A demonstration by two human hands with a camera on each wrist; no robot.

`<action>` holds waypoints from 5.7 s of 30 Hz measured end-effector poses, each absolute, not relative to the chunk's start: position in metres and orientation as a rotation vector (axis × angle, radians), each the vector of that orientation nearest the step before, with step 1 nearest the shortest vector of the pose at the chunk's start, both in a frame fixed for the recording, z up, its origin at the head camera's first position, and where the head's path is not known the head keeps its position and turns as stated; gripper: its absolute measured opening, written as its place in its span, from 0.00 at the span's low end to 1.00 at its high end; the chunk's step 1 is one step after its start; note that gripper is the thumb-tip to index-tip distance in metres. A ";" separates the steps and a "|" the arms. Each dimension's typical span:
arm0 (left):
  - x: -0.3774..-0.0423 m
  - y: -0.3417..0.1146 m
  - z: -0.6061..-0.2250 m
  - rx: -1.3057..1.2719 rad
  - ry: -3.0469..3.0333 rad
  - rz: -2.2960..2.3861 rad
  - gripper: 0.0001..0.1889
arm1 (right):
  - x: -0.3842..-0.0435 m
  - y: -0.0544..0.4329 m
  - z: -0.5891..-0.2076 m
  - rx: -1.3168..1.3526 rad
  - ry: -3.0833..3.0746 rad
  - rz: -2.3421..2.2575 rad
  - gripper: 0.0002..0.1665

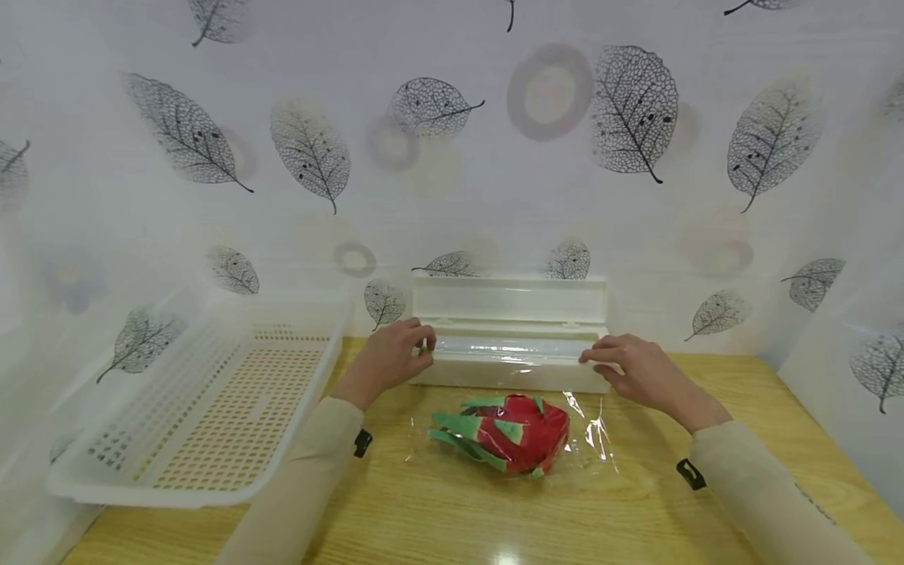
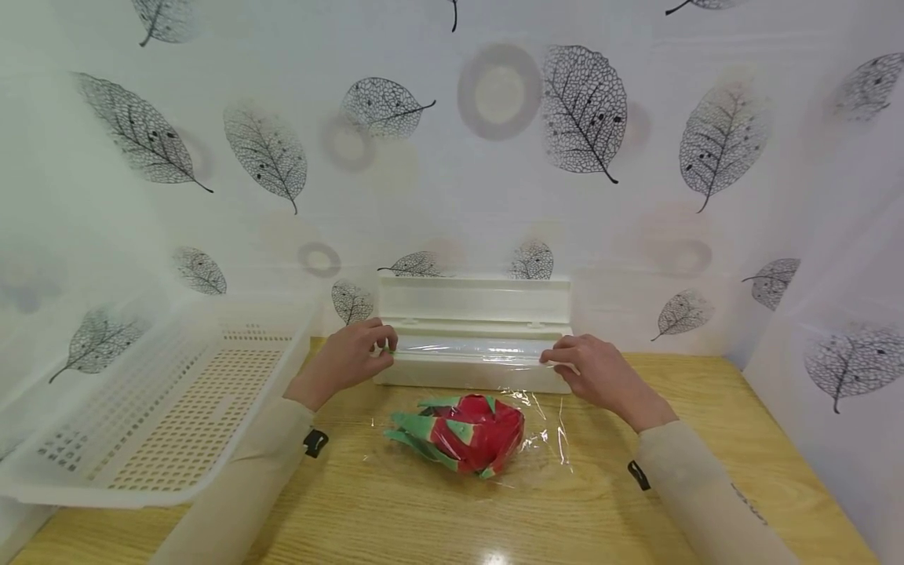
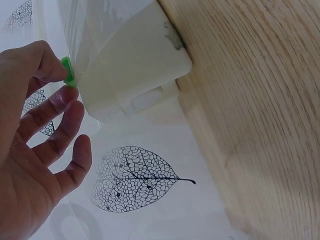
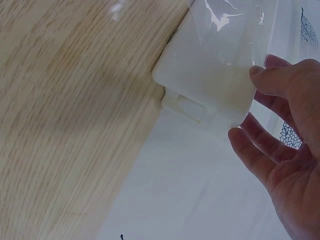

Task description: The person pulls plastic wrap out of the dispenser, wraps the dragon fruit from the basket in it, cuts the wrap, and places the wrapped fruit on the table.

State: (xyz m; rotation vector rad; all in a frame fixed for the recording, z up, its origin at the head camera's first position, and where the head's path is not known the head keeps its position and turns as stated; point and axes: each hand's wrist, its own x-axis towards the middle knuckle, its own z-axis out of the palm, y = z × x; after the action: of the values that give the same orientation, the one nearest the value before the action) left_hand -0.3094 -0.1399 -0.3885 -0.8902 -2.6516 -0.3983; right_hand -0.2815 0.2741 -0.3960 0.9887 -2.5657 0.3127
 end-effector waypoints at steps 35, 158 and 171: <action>-0.299 -0.136 -0.388 -0.710 -2.635 -0.125 0.02 | -0.281 0.274 -0.396 0.974 -2.589 0.301 0.16; -0.263 -0.134 -0.431 -0.741 -2.872 -0.626 0.11 | -0.198 0.183 -0.419 1.072 -2.617 0.382 0.59; -0.262 -0.131 -0.424 -0.891 -3.013 -0.689 0.15 | -0.175 0.190 -0.420 1.130 -2.532 0.375 0.56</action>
State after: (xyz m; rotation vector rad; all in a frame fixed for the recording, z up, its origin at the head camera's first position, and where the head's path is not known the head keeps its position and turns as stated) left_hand -0.2618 -0.1314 -0.4236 -0.8908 -3.0130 -0.6888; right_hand -0.1752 0.1903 -0.4196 1.1304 -2.5323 0.3748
